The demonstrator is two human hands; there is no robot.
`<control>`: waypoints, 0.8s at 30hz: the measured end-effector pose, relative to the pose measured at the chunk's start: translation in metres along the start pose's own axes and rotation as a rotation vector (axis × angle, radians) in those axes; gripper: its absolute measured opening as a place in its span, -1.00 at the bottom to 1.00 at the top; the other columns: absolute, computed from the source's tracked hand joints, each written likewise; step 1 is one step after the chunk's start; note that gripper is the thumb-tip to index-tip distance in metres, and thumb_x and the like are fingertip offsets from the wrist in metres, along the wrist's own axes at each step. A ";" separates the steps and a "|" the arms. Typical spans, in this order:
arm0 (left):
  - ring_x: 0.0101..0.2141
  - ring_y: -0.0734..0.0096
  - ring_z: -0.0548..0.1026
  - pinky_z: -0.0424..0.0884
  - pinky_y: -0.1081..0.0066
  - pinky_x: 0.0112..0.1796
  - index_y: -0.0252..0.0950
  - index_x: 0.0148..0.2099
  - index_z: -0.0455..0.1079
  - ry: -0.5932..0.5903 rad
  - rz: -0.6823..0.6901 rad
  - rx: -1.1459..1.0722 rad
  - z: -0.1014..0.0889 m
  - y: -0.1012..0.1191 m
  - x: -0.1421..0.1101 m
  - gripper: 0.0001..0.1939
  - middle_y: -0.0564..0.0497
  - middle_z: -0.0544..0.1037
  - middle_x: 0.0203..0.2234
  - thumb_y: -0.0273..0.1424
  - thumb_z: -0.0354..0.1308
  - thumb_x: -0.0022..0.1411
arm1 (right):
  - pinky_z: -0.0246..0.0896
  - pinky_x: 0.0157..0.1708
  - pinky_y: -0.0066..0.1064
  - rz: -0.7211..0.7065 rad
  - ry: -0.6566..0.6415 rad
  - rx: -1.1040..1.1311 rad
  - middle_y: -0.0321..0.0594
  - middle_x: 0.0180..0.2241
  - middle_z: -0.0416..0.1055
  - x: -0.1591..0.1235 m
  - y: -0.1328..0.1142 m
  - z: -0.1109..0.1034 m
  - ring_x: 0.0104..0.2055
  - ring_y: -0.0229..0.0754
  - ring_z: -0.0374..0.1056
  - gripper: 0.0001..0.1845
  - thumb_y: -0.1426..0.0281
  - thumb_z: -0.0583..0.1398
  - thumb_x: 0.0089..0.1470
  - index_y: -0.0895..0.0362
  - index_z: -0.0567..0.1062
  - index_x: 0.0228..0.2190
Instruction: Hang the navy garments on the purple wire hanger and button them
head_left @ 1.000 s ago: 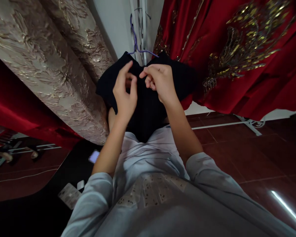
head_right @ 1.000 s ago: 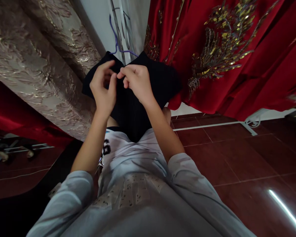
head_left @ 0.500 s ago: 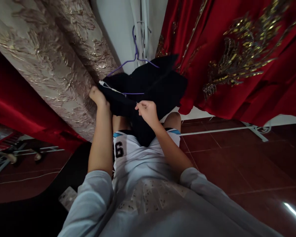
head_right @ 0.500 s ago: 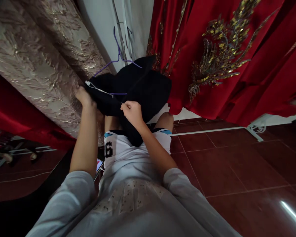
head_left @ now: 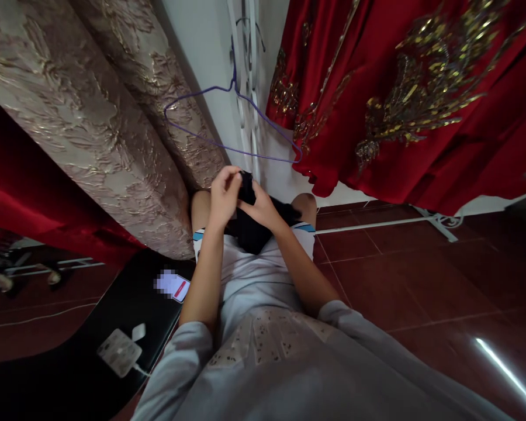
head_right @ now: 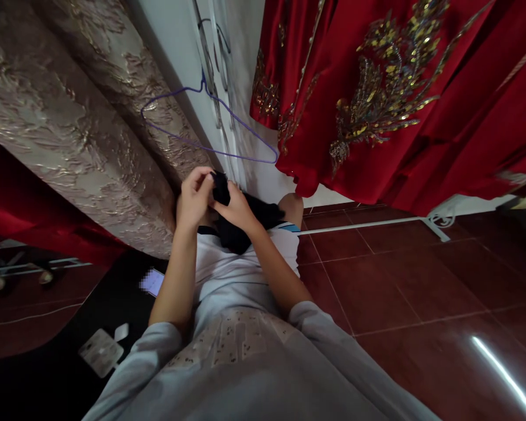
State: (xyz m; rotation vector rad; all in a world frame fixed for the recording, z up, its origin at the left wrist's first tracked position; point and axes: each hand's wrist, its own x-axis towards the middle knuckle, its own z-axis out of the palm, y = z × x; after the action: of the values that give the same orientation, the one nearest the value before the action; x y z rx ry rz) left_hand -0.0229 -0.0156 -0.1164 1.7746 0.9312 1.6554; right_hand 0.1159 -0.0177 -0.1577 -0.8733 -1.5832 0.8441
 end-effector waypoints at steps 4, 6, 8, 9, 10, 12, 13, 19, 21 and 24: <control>0.05 0.17 0.44 0.37 0.26 0.11 -0.25 -0.05 0.40 -0.014 0.239 0.234 -0.009 0.017 0.006 -0.62 -0.15 0.45 -0.04 -0.02 0.10 0.46 | 0.35 0.04 -0.34 -0.137 -0.059 0.080 -0.23 -0.23 0.52 0.029 -0.023 -0.002 -0.06 -0.14 0.46 -0.80 0.41 0.11 0.17 0.14 0.52 -0.24; 0.03 0.17 0.45 0.39 0.26 0.09 -0.25 0.02 0.37 -0.132 0.166 0.214 -0.022 0.004 0.007 -0.55 -0.15 0.46 -0.03 0.04 0.04 0.47 | 0.37 0.00 -0.34 -0.212 -0.035 0.068 -0.25 -0.29 0.51 0.051 -0.031 -0.010 -0.12 -0.15 0.46 -0.84 0.45 0.11 0.15 0.14 0.51 -0.33; -0.08 0.17 0.50 0.45 0.27 0.00 -0.29 0.00 0.41 -0.383 0.022 0.206 -0.036 -0.015 0.005 -0.47 -0.13 0.51 -0.12 0.10 0.05 0.43 | 0.35 0.08 -0.32 -0.267 0.066 0.031 -0.23 -0.20 0.53 0.077 -0.033 -0.018 -0.05 -0.15 0.45 -0.82 0.51 0.13 0.12 0.13 0.53 -0.28; -0.13 0.17 0.51 0.48 0.28 -0.04 -0.31 -0.03 0.44 -0.519 -0.054 0.208 -0.042 -0.025 0.002 -0.45 -0.12 0.54 -0.15 0.11 0.07 0.40 | 0.31 0.14 -0.31 -0.270 0.104 0.004 -0.22 -0.13 0.53 0.089 -0.031 -0.021 0.02 -0.15 0.43 -0.78 0.54 0.14 0.10 0.12 0.54 -0.23; -0.16 0.17 0.52 0.49 0.29 -0.06 -0.33 -0.06 0.47 -0.649 -0.122 0.213 -0.048 -0.034 -0.001 -0.43 -0.11 0.56 -0.17 0.12 0.10 0.37 | 0.27 0.20 -0.30 -0.250 0.110 -0.034 -0.21 -0.07 0.52 0.100 -0.027 -0.023 0.08 -0.14 0.41 -0.74 0.56 0.15 0.09 0.11 0.54 -0.20; -0.19 0.18 0.54 0.49 0.32 -0.09 -0.37 -0.09 0.52 -0.894 -0.223 0.279 -0.060 -0.050 -0.008 -0.44 -0.10 0.60 -0.20 0.08 0.13 0.35 | 0.24 0.23 -0.26 -0.157 0.047 -0.131 -0.19 -0.06 0.52 0.113 -0.017 -0.028 0.10 -0.11 0.40 -0.78 0.56 0.17 0.10 0.12 0.54 -0.22; -0.21 0.19 0.55 0.49 0.34 -0.10 -0.39 -0.10 0.53 -0.998 -0.256 0.382 -0.067 -0.057 -0.011 -0.47 -0.10 0.61 -0.21 0.04 0.14 0.34 | 0.26 0.21 -0.24 -0.107 0.012 -0.178 -0.18 -0.11 0.53 0.116 -0.011 -0.032 0.05 -0.09 0.42 -0.84 0.54 0.18 0.12 0.12 0.54 -0.27; -0.10 -0.01 0.58 0.46 0.24 -0.01 -0.31 -0.14 0.59 -1.130 -0.285 1.081 -0.110 -0.069 -0.007 -0.73 -0.18 0.64 -0.22 -0.25 0.26 0.19 | 0.36 -0.11 -0.26 -0.091 0.060 -0.330 -0.26 -0.48 0.33 0.098 -0.007 -0.077 -0.27 -0.11 0.37 -0.74 0.42 0.17 0.19 0.12 0.37 -0.55; -0.05 -0.05 0.57 0.44 0.19 0.04 -0.33 -0.08 0.58 -1.012 -0.221 1.153 -0.117 -0.061 -0.003 -0.70 -0.23 0.62 -0.16 -0.25 0.18 0.27 | 0.33 -0.21 -0.29 -0.100 0.078 -0.369 -0.28 -0.54 0.20 0.094 -0.016 -0.090 -0.36 -0.16 0.28 -0.65 0.38 0.19 0.19 0.12 0.28 -0.61; 0.01 0.01 0.55 0.41 0.19 0.12 -0.32 0.14 0.48 -0.690 -0.125 1.124 -0.117 -0.047 0.003 -0.60 -0.19 0.59 -0.01 -0.36 0.08 0.31 | 0.27 -0.30 -0.32 -0.108 0.106 -0.406 -0.29 -0.56 0.07 0.091 -0.032 -0.100 -0.42 -0.21 0.17 -0.58 0.35 0.19 0.18 0.12 0.19 -0.64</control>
State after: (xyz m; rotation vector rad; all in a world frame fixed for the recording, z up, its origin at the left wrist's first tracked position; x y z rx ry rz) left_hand -0.1443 0.0072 -0.1390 2.5997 1.6954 0.2414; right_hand 0.1986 0.0543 -0.0723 -1.0874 -1.7189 0.3961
